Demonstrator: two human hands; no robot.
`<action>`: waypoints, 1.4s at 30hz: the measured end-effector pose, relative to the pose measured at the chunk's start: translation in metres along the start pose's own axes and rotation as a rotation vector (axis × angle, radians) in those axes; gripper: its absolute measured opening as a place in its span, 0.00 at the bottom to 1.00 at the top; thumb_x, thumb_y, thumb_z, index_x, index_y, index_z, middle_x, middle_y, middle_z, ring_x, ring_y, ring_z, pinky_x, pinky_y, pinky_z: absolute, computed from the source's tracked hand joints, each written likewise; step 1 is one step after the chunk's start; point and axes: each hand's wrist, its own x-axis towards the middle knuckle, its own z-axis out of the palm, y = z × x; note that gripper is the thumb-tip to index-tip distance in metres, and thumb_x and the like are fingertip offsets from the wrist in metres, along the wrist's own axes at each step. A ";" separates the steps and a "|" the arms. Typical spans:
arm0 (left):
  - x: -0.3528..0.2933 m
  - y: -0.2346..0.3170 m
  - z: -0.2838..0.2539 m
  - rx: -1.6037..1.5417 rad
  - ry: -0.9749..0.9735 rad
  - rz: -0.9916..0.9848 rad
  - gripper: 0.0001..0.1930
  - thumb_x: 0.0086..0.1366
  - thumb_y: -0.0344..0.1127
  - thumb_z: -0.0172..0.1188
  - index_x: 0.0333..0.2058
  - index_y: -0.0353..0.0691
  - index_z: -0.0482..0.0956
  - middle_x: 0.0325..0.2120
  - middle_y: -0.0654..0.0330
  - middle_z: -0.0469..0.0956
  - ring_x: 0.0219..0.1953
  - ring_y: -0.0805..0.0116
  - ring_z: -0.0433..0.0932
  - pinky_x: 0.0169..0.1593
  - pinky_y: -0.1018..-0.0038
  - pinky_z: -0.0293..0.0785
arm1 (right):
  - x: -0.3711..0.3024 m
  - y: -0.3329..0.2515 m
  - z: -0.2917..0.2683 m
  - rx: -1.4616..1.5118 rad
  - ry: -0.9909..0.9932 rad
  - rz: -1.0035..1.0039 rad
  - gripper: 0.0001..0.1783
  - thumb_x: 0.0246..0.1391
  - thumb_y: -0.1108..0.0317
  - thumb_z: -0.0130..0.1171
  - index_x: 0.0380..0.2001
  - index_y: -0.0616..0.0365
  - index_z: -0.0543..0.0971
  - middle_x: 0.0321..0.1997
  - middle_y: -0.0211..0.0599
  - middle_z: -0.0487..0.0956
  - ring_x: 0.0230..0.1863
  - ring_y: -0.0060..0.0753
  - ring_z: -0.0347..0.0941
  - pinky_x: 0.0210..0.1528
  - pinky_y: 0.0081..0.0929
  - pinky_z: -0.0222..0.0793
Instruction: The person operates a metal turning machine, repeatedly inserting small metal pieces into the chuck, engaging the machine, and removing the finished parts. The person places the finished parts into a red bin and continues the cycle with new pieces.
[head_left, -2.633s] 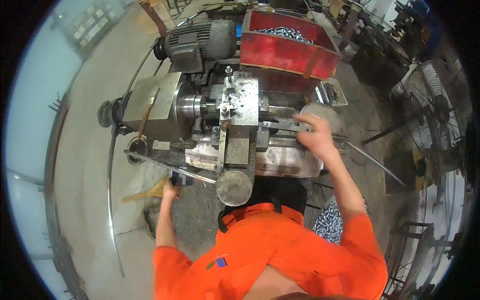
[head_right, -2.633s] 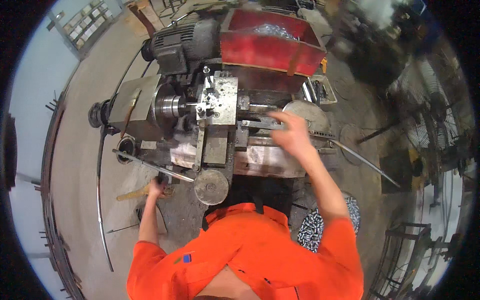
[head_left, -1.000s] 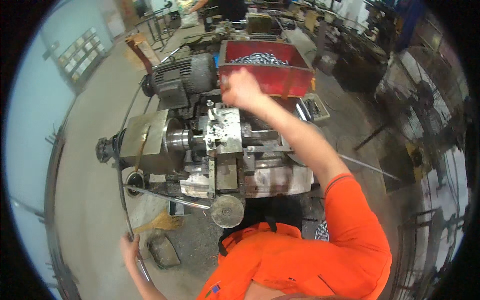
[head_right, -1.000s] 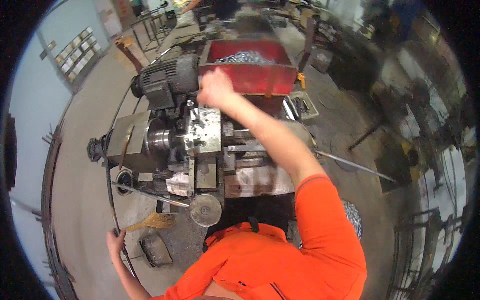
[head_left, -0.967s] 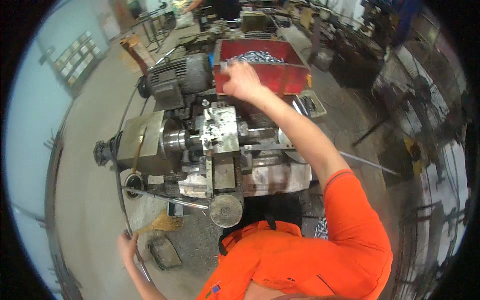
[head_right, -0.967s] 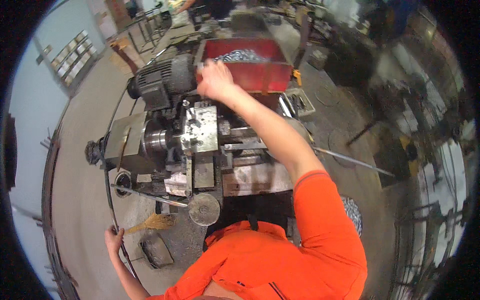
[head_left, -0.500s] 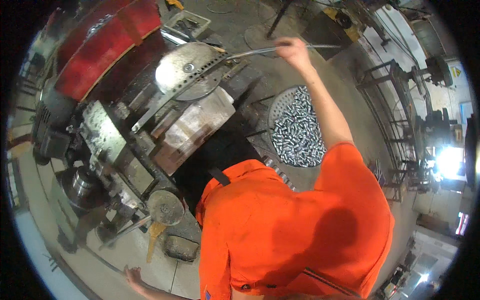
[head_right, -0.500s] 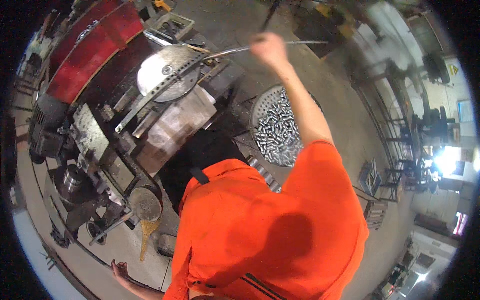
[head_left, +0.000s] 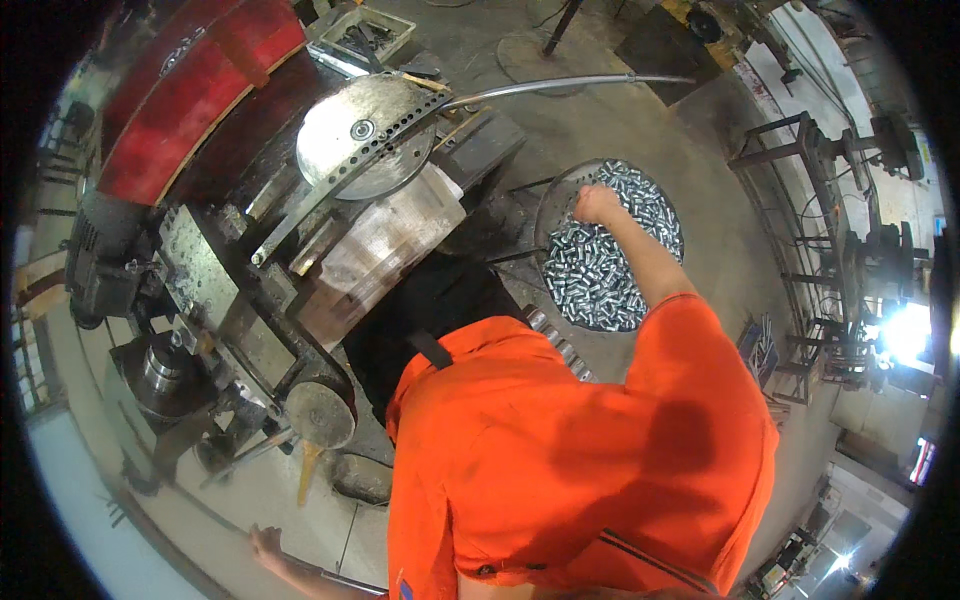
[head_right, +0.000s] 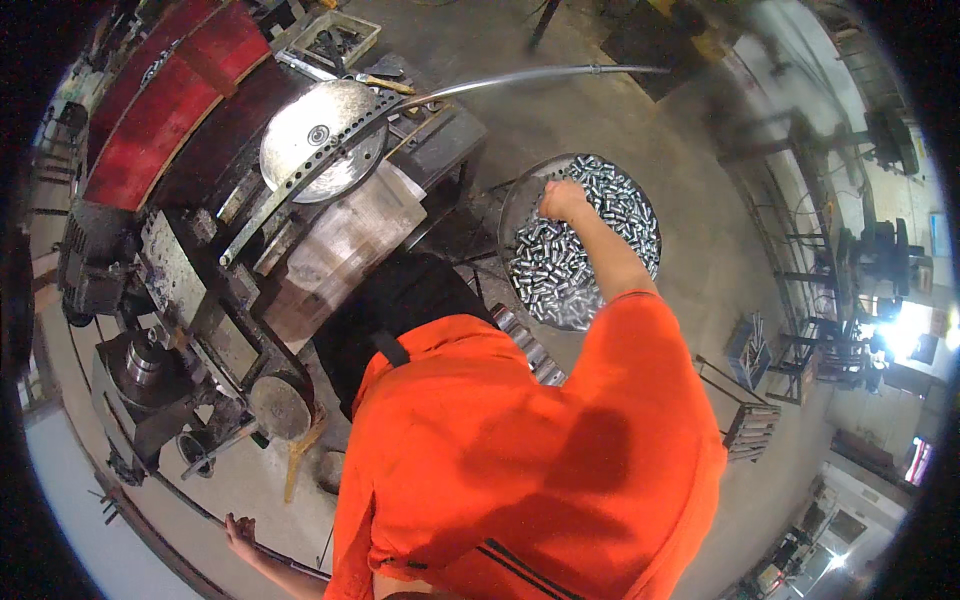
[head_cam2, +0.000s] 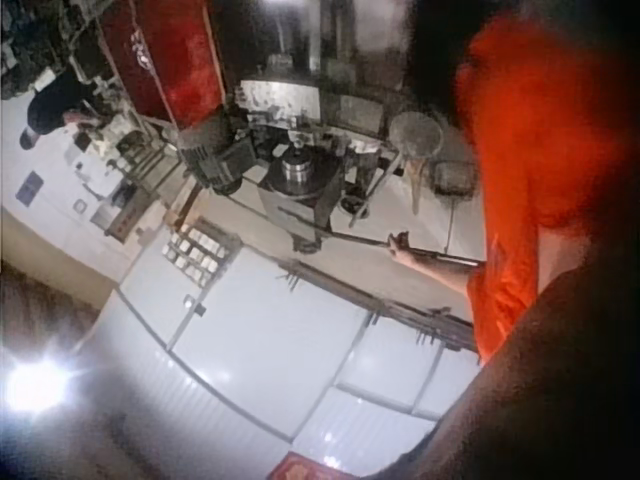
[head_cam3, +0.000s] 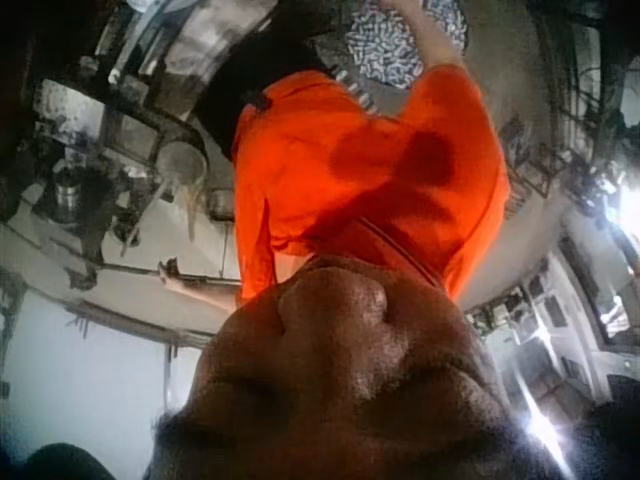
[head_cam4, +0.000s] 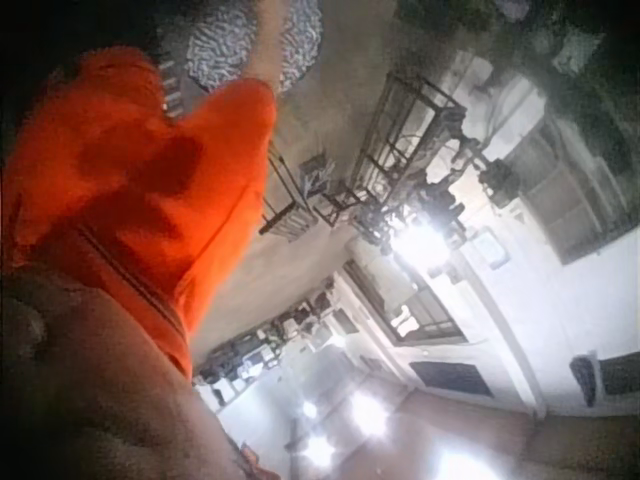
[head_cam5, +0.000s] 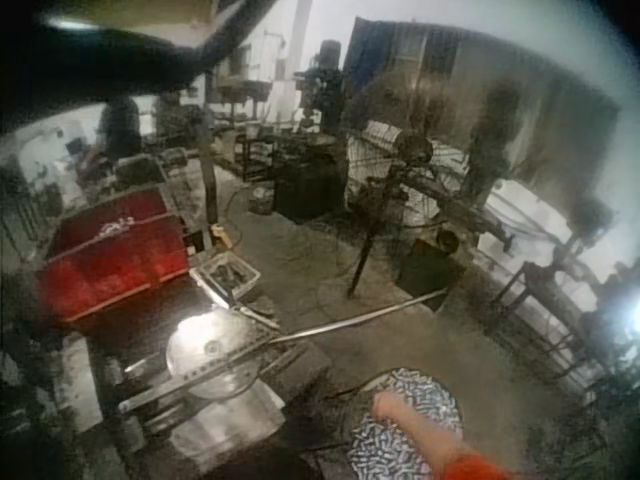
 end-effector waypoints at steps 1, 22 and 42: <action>-0.004 0.010 0.004 -0.048 0.019 -0.053 0.20 0.56 0.41 0.62 0.43 0.33 0.73 0.21 0.53 0.74 0.22 0.65 0.74 0.28 0.68 0.76 | 0.009 0.003 0.011 -0.015 0.014 -0.025 0.20 0.40 0.59 0.52 0.36 0.59 0.80 0.43 0.55 0.76 0.49 0.48 0.72 0.51 0.35 0.69; -0.159 0.262 0.209 0.238 -0.378 0.540 0.19 0.58 0.34 0.58 0.48 0.35 0.74 0.34 0.59 0.79 0.37 0.73 0.75 0.43 0.74 0.70 | -0.131 -0.159 -0.127 1.793 -0.364 -1.167 0.27 0.26 0.77 0.45 0.37 0.73 0.79 0.52 0.45 0.71 0.51 0.39 0.70 0.56 0.31 0.63; -0.175 0.288 0.311 -0.384 -0.578 0.536 0.17 0.58 0.41 0.59 0.21 0.30 0.77 0.10 0.60 0.72 0.13 0.77 0.71 0.18 0.76 0.66 | -0.259 -0.322 -0.227 0.526 0.405 -1.819 0.17 0.27 0.71 0.56 0.28 0.58 0.79 0.41 0.43 0.72 0.37 0.44 0.70 0.39 0.33 0.69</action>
